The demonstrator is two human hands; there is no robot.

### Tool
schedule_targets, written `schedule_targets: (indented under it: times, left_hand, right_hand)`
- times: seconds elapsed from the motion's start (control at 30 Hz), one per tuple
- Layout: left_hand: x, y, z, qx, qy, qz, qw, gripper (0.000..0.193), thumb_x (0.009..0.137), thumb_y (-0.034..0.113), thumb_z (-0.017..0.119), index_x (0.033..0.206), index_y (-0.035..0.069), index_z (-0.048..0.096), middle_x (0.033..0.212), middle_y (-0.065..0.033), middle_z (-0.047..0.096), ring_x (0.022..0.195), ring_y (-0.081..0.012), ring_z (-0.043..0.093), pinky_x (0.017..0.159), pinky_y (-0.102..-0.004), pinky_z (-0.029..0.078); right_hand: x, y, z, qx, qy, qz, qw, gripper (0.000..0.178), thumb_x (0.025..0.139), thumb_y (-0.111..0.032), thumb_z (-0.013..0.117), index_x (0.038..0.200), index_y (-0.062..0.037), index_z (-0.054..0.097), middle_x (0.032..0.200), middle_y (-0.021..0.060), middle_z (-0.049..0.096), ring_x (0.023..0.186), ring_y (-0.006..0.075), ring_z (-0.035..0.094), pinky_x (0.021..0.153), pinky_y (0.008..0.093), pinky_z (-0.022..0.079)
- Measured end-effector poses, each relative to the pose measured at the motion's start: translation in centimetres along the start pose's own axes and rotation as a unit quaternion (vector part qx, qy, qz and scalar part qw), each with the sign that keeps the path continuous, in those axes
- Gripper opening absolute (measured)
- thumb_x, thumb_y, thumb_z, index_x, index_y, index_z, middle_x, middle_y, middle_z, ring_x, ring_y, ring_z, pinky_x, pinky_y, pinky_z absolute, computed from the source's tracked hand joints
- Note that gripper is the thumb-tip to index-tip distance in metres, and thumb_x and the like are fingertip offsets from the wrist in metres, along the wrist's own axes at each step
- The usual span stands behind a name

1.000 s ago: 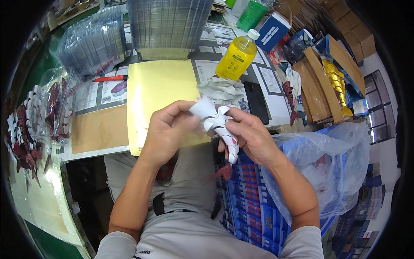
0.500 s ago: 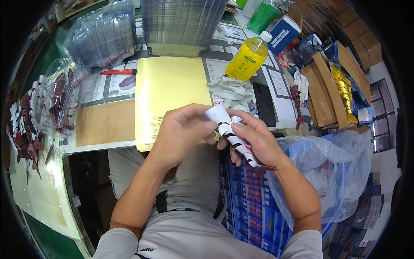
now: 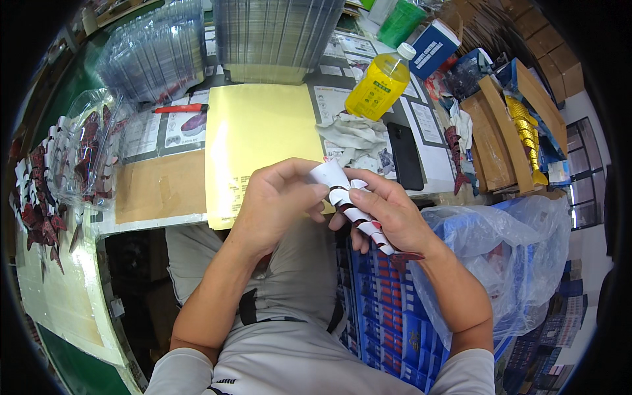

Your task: The person assembles small white and red decorative items by hand, then places them into clear plastic packaging. The person repeatedly picks up parts, joins them, and puts the finished items into plastic bags on a cluttered workbench.

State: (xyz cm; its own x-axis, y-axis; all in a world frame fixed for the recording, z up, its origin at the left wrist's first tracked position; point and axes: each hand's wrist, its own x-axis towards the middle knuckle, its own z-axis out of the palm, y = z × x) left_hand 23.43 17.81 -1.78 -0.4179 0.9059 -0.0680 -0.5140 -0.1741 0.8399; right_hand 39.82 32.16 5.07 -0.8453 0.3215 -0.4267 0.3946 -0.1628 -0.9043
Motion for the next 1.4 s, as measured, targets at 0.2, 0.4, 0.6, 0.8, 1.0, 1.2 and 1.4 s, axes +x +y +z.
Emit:
schedule_targets:
  times: [0.2, 0.4, 0.6, 0.8, 1.0, 1.2, 1.4]
  left_hand:
    - [0.0, -0.2, -0.2, -0.006, 0.001, -0.013, 1.0, 0.026, 0.095, 0.005, 0.071, 0.119, -0.004, 0.072, 0.1, -0.0083, 0.073, 0.083, -0.0127, 0.067, 0.069, -0.0274, 0.056]
    - [0.2, -0.5, -0.4, -0.01, -0.003, -0.013, 1.0, 0.025, 0.095, 0.006, 0.071, 0.118, -0.003, 0.072, 0.1, -0.0078, 0.073, 0.083, -0.0123, 0.066, 0.067, -0.0273, 0.055]
    - [0.3, -1.1, -0.8, -0.02, -0.006, -0.008, 1.0, 0.026, 0.096, 0.008, 0.072, 0.119, -0.002, 0.071, 0.102, -0.0075, 0.073, 0.085, -0.0124, 0.066, 0.07, -0.0275, 0.055]
    - [0.1, -1.5, 0.3, -0.008, 0.032, 0.016, 0.999, 0.032, 0.097, 0.009, 0.074, 0.126, -0.002, 0.065, 0.103, -0.008, 0.073, 0.089, -0.013, 0.068, 0.079, -0.0279, 0.057]
    - [-0.8, -1.4, 0.8, -0.04, 0.057, 0.04, 0.997, 0.047, 0.098, 0.006, 0.075, 0.141, 0.002, 0.056, 0.117, -0.0085, 0.071, 0.105, -0.0135, 0.067, 0.093, -0.029, 0.056]
    - [-1.9, -1.0, -0.8, -0.08, -0.049, 0.03, 0.995, 0.046, 0.1, 0.008, 0.071, 0.144, 0.005, 0.057, 0.124, -0.0084, 0.071, 0.11, -0.0129, 0.067, 0.095, -0.03, 0.054]
    - [-2.8, 0.0, -3.7, -0.138, 0.028, 0.0, 0.99, 0.041, 0.105, 0.009, 0.062, 0.145, 0.006, 0.055, 0.129, -0.0086, 0.067, 0.114, -0.0153, 0.067, 0.096, -0.0322, 0.056]
  right_hand:
    - [0.1, 0.2, 0.1, -0.01, 0.003, 0.004, 1.0, 0.052, 0.108, -0.028, 0.056, 0.153, -0.0018, 0.048, 0.096, 0.0114, 0.076, 0.062, 0.013, 0.068, 0.052, 0.0255, 0.052]
    - [0.0, 0.1, 0.4, -0.025, 0.007, 0.0, 1.0, 0.053, 0.108, -0.029, 0.056, 0.153, -0.0012, 0.049, 0.097, 0.011, 0.076, 0.062, 0.0116, 0.067, 0.052, 0.0239, 0.05]
    - [0.1, 0.4, 0.4, -0.031, 0.014, -0.021, 0.999, 0.056, 0.108, -0.029, 0.06, 0.154, -0.001, 0.046, 0.098, 0.0113, 0.076, 0.063, 0.0115, 0.067, 0.053, 0.0232, 0.05]
    - [0.3, 1.2, 0.4, -0.052, 0.026, -0.047, 0.997, 0.06, 0.109, -0.03, 0.06, 0.158, -0.003, 0.039, 0.101, 0.0129, 0.075, 0.066, 0.013, 0.069, 0.057, 0.0246, 0.054]
    - [0.2, 2.2, 1.2, -0.072, 0.04, -0.106, 0.991, 0.07, 0.108, -0.017, 0.059, 0.164, -0.0006, 0.022, 0.105, 0.0142, 0.074, 0.077, 0.0176, 0.072, 0.071, 0.0317, 0.06]
    - [0.4, 3.8, 2.7, -0.066, 0.017, -0.132, 0.989, 0.074, 0.109, -0.022, 0.061, 0.165, 0.0036, 0.019, 0.116, 0.0099, 0.066, 0.091, 0.0106, 0.065, 0.08, 0.0275, 0.055]
    - [0.4, 4.2, 2.7, -0.185, -0.004, -0.155, 0.97, 0.061, 0.109, -0.026, 0.061, 0.158, 0.0025, 0.039, 0.105, 0.011, 0.075, 0.087, 0.0142, 0.069, 0.079, 0.0291, 0.055]
